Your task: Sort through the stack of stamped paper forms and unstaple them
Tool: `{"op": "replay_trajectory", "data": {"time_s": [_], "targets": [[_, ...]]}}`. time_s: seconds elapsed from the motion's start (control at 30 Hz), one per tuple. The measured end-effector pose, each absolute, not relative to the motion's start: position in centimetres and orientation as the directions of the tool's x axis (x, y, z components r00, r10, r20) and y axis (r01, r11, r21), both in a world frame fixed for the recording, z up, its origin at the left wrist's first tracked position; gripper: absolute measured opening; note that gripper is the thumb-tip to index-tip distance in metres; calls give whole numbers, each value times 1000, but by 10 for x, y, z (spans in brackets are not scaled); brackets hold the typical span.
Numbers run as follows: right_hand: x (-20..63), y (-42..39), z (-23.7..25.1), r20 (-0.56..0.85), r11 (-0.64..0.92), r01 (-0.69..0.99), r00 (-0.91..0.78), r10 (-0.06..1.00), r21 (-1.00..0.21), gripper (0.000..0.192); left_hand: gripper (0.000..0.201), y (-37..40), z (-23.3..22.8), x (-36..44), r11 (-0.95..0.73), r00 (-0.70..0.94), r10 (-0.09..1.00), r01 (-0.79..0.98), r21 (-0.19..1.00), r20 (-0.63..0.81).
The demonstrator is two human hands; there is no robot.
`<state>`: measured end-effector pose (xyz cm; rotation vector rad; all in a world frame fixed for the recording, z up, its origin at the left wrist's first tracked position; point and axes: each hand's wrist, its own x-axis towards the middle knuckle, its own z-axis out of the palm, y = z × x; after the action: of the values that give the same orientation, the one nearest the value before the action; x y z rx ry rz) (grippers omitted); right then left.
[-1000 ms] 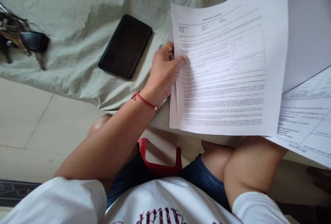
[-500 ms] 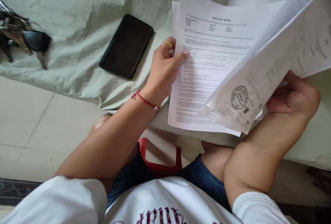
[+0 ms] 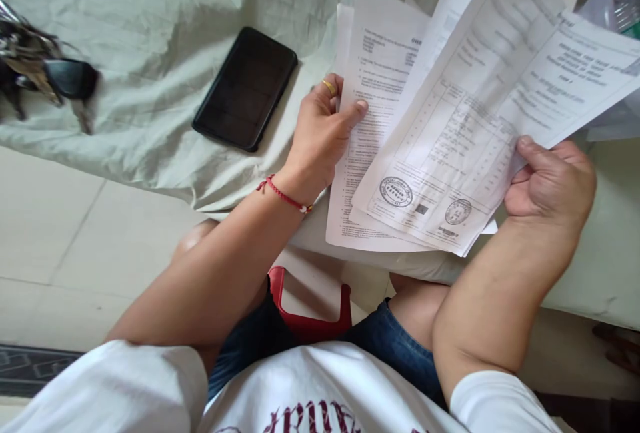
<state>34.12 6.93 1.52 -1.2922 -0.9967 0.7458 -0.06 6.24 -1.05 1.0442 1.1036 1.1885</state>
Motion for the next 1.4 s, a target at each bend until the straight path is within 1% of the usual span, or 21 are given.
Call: {"op": "replay_trajectory", "data": {"time_s": [0.07, 0.17, 0.27, 0.33, 0.43, 0.53, 0.6, 0.7, 0.77, 0.83, 0.93, 1.0, 1.1, 1.2, 1.27, 1.37, 1.4], "targets": [[334, 68, 17, 167, 145, 84, 415, 894, -986, 33, 51, 61, -7, 1, 100, 39, 995, -145, 984, -96], [328, 68, 19, 169, 140, 102, 399, 901, -985, 34, 59, 61, -6, 2, 71, 59, 996, -156, 985, -63], [324, 66, 21, 160, 131, 103, 371, 915, -986, 40, 61, 61, -7, 3, 66, 68, 996, -165, 984, -55], [322, 64, 21, 141, 109, 108, 365, 920, -988, 40, 60, 61, -8, 3, 68, 75, 996, -157, 985, -57], [318, 63, 21, 98, 68, 96, 346, 933, -993, 46, 54, 61, -9, 3, 73, 75, 995, -146, 987, -62], [314, 63, 21, 62, 40, 72, 326, 943, -997, 55, 37, 61, -12, 5, 83, 37, 996, -210, 974, -77], [310, 63, 23, 58, 37, 70, 320, 946, -997, 54, 27, 61, -12, 8, 72, -4, 997, -299, 952, -77], [303, 62, 27, 57, 44, 52, 302, 952, -998, 49, 27, 60, -8, 13, 49, -39, 997, -429, 902, -72], [297, 61, 29, 45, 38, 28, 278, 959, -999, 47, 25, 58, -4, 15, 64, -33, 995, -470, 880, -89], [293, 61, 28, 41, 36, 27, 254, 966, -999, 44, 20, 57, 0, 15, 76, -42, 993, -474, 877, -108], [295, 61, 22, 63, 37, 102, 257, 965, -994, 44, 19, 58, 4, 13, 109, -38, 989, -451, 886, -141], [302, 62, 18, 68, 24, 155, 282, 957, -988, 46, 20, 59, 4, 12, 133, -22, 987, -448, 884, -159], [313, 65, 14, 64, 2, 192, 316, 946, -981, 51, 16, 60, 2, 10, 143, -21, 985, -432, 891, -169], [311, 65, 14, 79, 10, 202, 338, 938, -979, 56, 11, 60, 2, 10, 202, -36, 972, -372, 906, -232], [301, 64, 16, 96, 38, 175, 332, 939, -984, 55, 23, 59, 4, 10, 214, -88, 962, -334, 918, -257], [284, 61, 18, 98, 71, 112, 257, 961, -991, 49, 53, 57, 6, 12, 140, -215, 956, -260, 955, -199], [280, 60, 18, 92, 71, 102, 222, 971, -992, 49, 57, 57, 7, 12, 119, -243, 953, -251, 961, -182]]}}
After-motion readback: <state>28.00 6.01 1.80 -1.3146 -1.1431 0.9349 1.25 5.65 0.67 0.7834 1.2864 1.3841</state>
